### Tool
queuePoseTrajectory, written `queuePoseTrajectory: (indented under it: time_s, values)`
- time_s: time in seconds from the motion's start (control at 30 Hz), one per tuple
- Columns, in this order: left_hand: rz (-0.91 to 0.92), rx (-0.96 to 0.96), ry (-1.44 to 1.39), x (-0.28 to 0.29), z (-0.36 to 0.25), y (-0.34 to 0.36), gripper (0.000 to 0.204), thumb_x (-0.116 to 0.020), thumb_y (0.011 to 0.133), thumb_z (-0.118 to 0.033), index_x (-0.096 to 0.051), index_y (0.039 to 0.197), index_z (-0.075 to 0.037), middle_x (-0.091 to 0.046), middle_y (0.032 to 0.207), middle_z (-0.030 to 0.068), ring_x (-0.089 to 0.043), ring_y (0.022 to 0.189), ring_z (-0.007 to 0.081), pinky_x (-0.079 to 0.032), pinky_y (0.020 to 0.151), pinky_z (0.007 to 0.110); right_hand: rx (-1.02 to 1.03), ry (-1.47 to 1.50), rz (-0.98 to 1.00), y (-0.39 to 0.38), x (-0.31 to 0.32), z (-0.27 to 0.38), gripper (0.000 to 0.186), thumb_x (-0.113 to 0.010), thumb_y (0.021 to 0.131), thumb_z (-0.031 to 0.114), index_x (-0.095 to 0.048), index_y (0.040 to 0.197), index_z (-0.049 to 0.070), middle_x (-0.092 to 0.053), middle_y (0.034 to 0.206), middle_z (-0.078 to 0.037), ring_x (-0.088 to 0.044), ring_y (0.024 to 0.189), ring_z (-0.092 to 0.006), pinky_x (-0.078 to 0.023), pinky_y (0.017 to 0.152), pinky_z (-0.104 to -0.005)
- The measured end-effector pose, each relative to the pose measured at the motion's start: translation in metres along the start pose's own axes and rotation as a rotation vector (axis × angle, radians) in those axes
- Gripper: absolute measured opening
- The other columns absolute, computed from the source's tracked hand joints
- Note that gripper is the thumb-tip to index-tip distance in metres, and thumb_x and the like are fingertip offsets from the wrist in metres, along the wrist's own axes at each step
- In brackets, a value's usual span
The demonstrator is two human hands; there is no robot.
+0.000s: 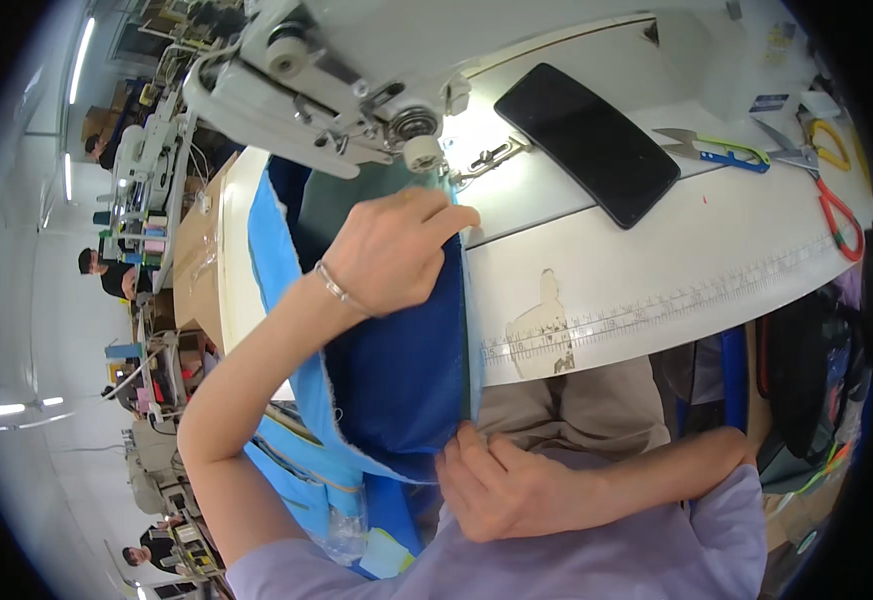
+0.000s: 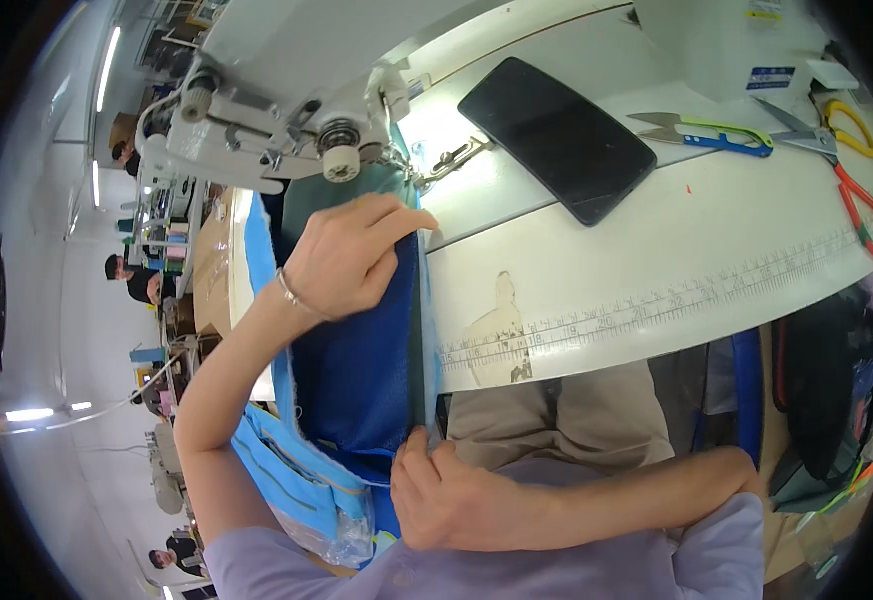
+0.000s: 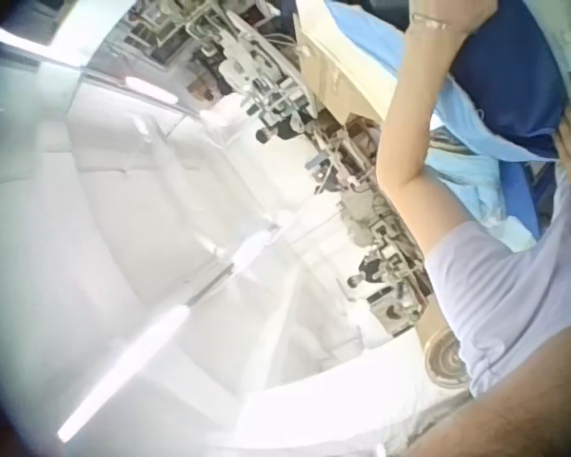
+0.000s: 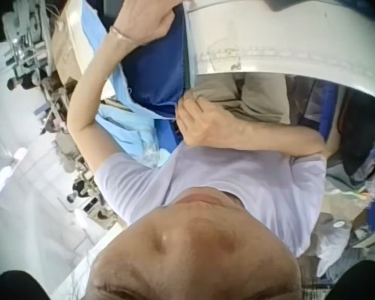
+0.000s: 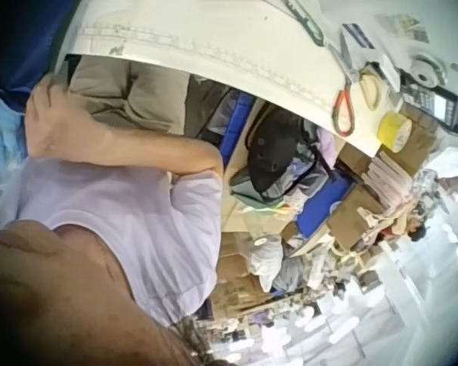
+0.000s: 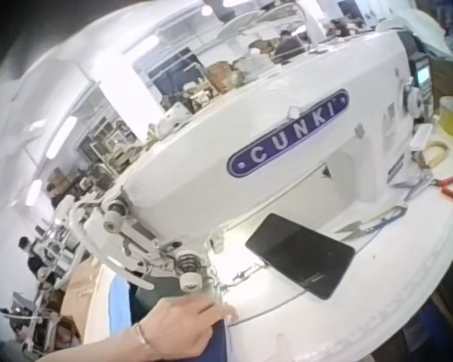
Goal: The person sews a blue and green fabric bag using an industrial sewing machine. They guide the bag under the needle, aligning the edges of the blue mesh and green fabric, and sew along the seams. The person repeatedly adjusts the bag's position to stitch different sections.
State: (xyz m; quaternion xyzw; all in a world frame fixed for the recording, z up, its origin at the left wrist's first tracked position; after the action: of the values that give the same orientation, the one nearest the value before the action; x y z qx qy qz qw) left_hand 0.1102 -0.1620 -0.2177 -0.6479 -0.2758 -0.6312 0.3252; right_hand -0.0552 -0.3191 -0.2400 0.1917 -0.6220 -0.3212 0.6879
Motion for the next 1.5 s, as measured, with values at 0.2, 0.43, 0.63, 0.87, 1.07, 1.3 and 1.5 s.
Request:
queuePoseTrajectory:
  time_s: [0.2, 0.43, 0.63, 0.87, 1.07, 1.3, 1.5]
  values:
    - [-0.093, 0.052, -0.022, -0.007, -0.029, -0.032, 0.060, -0.067, 0.080, 0.000, -0.059, 0.140, 0.002, -0.059, 0.143, 0.0225, -0.063, 0.128, 0.0383, -0.054, 0.105, 0.043, -0.019, -0.034, 0.035, -0.007, -0.011, 0.004, 0.029, -0.068, 0.077, 0.018, -0.075, 0.090, -0.007, -0.072, 0.087, -0.018, -0.071, 0.089, -0.0335, -0.048, 0.061, -0.0303]
    - [-0.272, 0.149, -0.116, -0.017, -0.024, -0.051, 0.062, -0.070, 0.081, -0.002, -0.056, 0.141, 0.005, -0.059, 0.136, 0.0213, -0.061, 0.117, 0.0405, -0.051, 0.101, 0.045, -0.029, -0.019, 0.044, -0.014, -0.021, 0.000, 0.030, -0.068, 0.077, 0.019, -0.076, 0.093, -0.006, -0.072, 0.089, -0.018, -0.072, 0.090, -0.0327, -0.049, 0.062, -0.0287]
    - [-0.279, 0.121, -0.150, -0.014, -0.016, -0.047, 0.058, -0.073, 0.077, -0.005, -0.061, 0.133, 0.003, -0.061, 0.130, 0.0189, -0.063, 0.109, 0.0386, -0.053, 0.097, 0.045, -0.011, 0.014, 0.056, -0.013, -0.014, -0.008, 0.029, -0.067, 0.077, 0.015, -0.075, 0.097, -0.004, -0.073, 0.094, -0.017, -0.072, 0.094, -0.0302, -0.053, 0.068, -0.0297]
    - [-0.253, 0.129, -0.127, -0.019, -0.012, -0.043, 0.056, -0.070, 0.076, -0.007, -0.060, 0.131, 0.002, -0.060, 0.129, 0.0171, -0.063, 0.111, 0.0357, -0.054, 0.095, 0.044, -0.039, 0.085, 0.092, -0.006, -0.012, -0.018, 0.026, -0.068, 0.078, 0.013, -0.076, 0.098, -0.002, -0.073, 0.097, -0.016, -0.071, 0.095, -0.0284, -0.059, 0.079, -0.0337]
    - [-0.299, 0.107, -0.115, -0.023, 0.000, -0.037, 0.055, -0.069, 0.075, -0.005, -0.060, 0.129, 0.002, -0.060, 0.126, 0.0150, -0.063, 0.110, 0.0337, -0.053, 0.094, 0.043, -0.048, 0.151, 0.078, 0.002, -0.012, -0.037, 0.023, -0.070, 0.077, 0.011, -0.075, 0.097, 0.001, -0.073, 0.097, -0.013, -0.070, 0.092, -0.0264, -0.059, 0.079, -0.0343]
    - [-0.280, 0.130, -0.083, -0.028, 0.025, -0.020, 0.053, -0.069, 0.075, -0.005, -0.061, 0.127, 0.001, -0.061, 0.127, 0.0155, -0.064, 0.110, 0.0342, -0.054, 0.095, 0.043, -0.152, 0.147, 0.025, 0.005, -0.017, -0.059, 0.019, -0.071, 0.083, 0.013, -0.073, 0.099, 0.002, -0.072, 0.104, -0.014, -0.069, 0.103, -0.0268, -0.058, 0.088, -0.0366]
    - [-0.337, 0.083, -0.053, -0.032, 0.032, -0.022, 0.052, -0.068, 0.077, -0.007, -0.061, 0.128, 0.000, -0.061, 0.128, 0.0160, -0.065, 0.112, 0.0346, -0.055, 0.096, 0.044, -0.182, 0.112, 0.000, 0.005, -0.022, -0.061, 0.015, -0.072, 0.084, 0.011, -0.075, 0.097, 0.006, -0.073, 0.108, -0.011, -0.070, 0.106, -0.0240, -0.057, 0.088, -0.0355]
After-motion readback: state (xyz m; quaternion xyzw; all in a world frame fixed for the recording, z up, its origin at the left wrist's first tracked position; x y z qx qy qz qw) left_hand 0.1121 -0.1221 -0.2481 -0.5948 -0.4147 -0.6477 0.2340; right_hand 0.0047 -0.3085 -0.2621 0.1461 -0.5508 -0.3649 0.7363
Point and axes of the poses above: each hand's wrist, its own y-axis towards the middle knuckle, its own x-axis out of the back of the hand, z = x × y, the point moved 5 cm from there along y, towards the middle knuckle
